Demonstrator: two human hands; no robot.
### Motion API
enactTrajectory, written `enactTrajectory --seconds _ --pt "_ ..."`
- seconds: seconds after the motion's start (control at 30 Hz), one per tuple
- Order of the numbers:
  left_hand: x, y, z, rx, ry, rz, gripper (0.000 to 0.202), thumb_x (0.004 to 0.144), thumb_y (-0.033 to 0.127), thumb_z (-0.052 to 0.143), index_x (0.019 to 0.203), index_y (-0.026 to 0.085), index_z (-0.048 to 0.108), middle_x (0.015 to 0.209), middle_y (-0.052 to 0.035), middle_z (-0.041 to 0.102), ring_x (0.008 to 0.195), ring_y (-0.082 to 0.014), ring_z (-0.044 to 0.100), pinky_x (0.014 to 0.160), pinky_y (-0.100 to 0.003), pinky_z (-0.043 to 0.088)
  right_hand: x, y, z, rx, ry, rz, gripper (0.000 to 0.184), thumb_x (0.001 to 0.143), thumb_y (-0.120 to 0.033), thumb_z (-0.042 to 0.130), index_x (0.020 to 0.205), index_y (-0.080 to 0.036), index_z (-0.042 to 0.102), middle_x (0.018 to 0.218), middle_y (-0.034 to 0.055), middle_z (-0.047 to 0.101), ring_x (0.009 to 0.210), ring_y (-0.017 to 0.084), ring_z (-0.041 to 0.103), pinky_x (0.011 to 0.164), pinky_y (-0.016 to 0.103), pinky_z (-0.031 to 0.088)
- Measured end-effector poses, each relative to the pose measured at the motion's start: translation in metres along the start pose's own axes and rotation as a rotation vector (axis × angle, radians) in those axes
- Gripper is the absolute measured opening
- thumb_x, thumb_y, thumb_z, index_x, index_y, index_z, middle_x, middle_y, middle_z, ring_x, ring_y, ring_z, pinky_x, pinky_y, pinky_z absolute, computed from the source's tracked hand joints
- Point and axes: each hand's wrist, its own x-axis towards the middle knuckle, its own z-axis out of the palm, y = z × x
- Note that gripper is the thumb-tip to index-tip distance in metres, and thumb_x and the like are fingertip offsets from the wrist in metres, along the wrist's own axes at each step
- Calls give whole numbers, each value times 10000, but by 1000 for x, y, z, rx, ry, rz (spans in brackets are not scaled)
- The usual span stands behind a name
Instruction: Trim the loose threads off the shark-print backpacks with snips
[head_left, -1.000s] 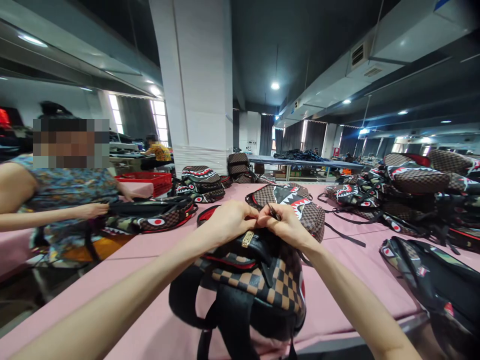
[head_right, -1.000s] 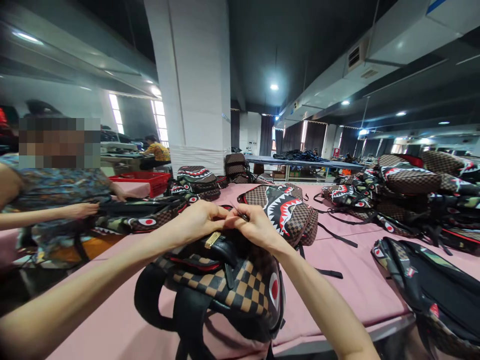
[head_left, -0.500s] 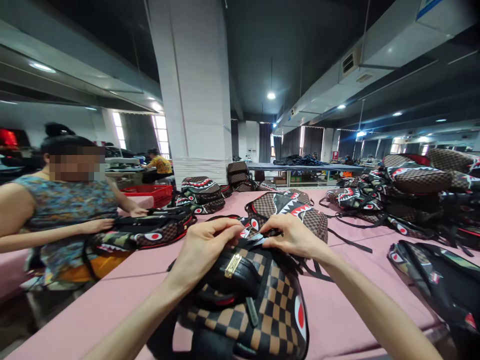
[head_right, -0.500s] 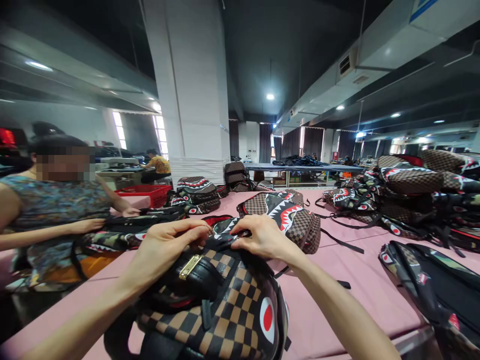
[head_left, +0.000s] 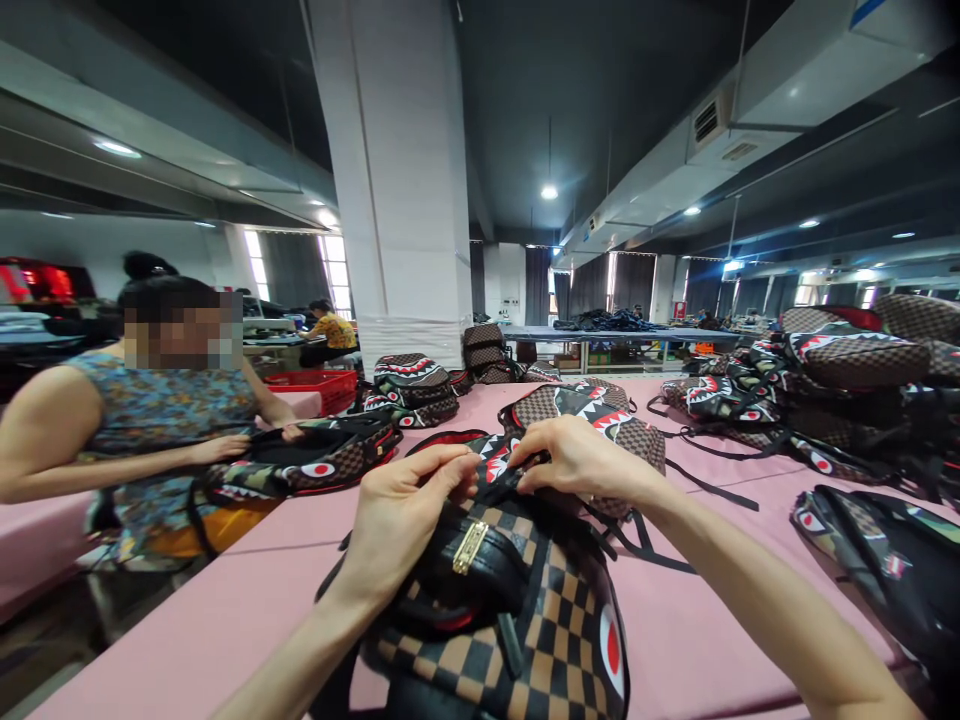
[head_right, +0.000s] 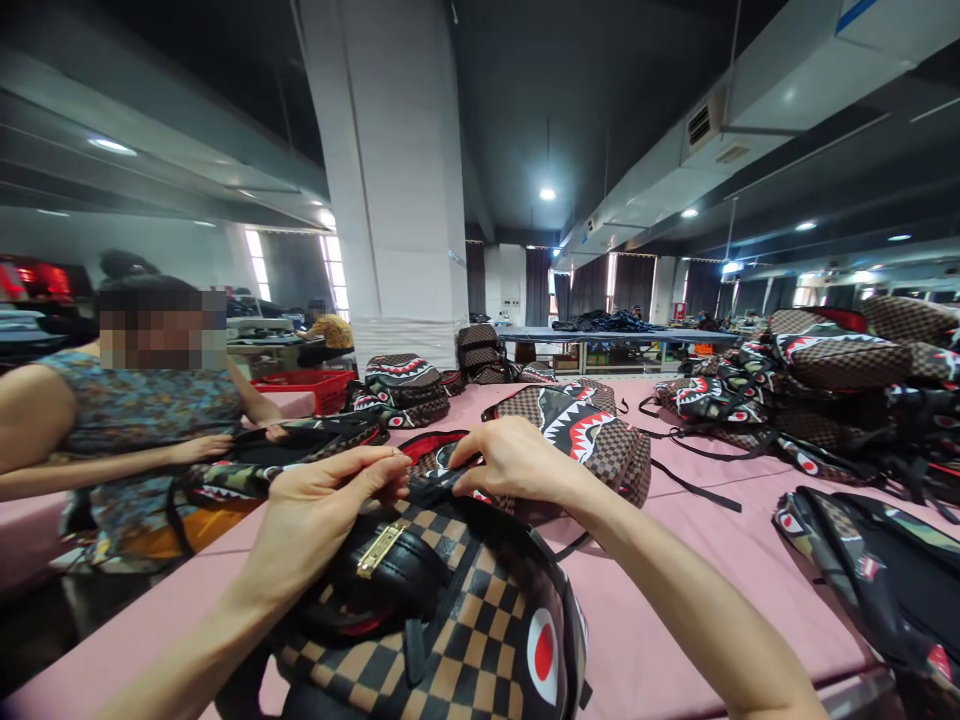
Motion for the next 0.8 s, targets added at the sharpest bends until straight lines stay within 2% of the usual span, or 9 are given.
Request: enactTrajectory --seconds 0.1,0.3,0.47,0.53,0.63,0.8 --pt "-1 -1 0 6 -9 17 267 633 416 673 674 153 685 566 -1 623 531 -129 549 529 -212 450 10 -4 2 -13 -17 -3 206 716 -253 714 918 -211 720 850 29 689 793 171 610 660 231 371" --pt "-3 -3 -5 9 -52 41 247 657 398 660 662 152 685 553 -3 617 521 -129 548 513 -215 448 21 -13 6 -26 -79 -5 107 729 -206 691 826 -211 733 772 14 694 750 170 615 657 243 368" --pt "-5 -4 -6 -90 6 8 220 650 379 681 684 162 688 577 5 634 536 -124 571 544 -212 474 -1 -1 11 123 105 79 151 752 -226 679 897 -201 717 836 18 688 766 151 605 666 230 379" --pt "-5 -5 -6 -109 14 10 210 651 371 684 683 163 687 574 9 632 532 -120 570 537 -205 472 -7 0 12 162 133 91 185 744 -240 693 925 -204 711 857 15 680 754 139 599 661 222 380" --pt "-7 -5 -6 -97 26 48 200 661 358 679 687 160 688 583 9 636 534 -118 573 530 -197 468 -3 -7 12 95 73 55 187 742 -227 693 926 -205 716 859 19 676 753 139 592 651 223 370" --pt "-10 -5 -10 -74 12 55 205 680 361 664 702 159 687 582 8 638 530 -121 575 514 -197 463 22 -26 7 -41 -67 -12 213 712 -220 712 925 -214 728 832 28 686 786 170 600 676 241 373"
